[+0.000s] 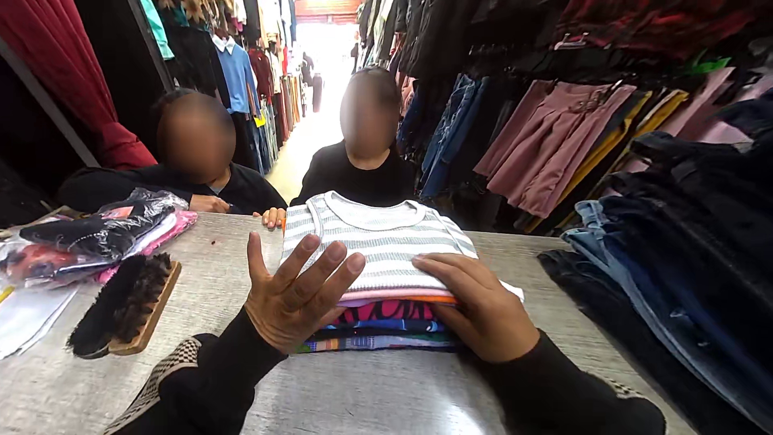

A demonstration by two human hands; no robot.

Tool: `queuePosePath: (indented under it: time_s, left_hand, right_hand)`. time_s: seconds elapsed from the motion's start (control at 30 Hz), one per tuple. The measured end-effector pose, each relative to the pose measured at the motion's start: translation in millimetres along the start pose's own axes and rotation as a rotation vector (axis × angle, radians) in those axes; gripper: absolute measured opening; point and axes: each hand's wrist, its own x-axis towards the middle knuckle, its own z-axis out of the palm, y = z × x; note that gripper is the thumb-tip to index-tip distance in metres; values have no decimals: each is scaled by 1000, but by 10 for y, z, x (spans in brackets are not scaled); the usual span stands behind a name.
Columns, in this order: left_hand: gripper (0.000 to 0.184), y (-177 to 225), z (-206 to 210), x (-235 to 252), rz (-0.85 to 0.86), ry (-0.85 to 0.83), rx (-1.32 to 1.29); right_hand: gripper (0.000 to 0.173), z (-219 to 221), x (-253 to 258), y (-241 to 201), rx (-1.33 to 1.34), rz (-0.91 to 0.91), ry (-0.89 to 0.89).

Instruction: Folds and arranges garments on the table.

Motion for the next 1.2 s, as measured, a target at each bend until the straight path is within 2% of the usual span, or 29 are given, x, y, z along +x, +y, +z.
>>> queuePosePath:
  time_s: [0.2,0.3,0.37,0.43,0.53,0.7,1.1,1.2]
  left_hand:
    - [78,-16,-11,21,2,-9,-40]
    - [50,41,12,76,-14,-85,-156]
    - [33,82,63,145,3,-194,-325]
    - [24,128,145,213,15,-248,-403]
    - [14,153,233,306,9,-279,-379]
    - [31,139,243,262,-7,-258,-372]
    - [19,3,143,47,-60,-252,-441]
    - [18,22,161,21,-62,-196,-421]
  right_hand:
    - [33,-15,15,22,14,-16,34]
    - [36,3,32,25,25,-8,31]
    - [37,36,44,15,24,2,23]
    - [34,72,65,-7,-1,15,18]
    - [34,85,67,-38,-38,39,15]
    - [31,30,32,9,1,19,9]
    - [34,-2,-9,10,102,31,8]
    - [27,-90,4,-49,143,72,-71]
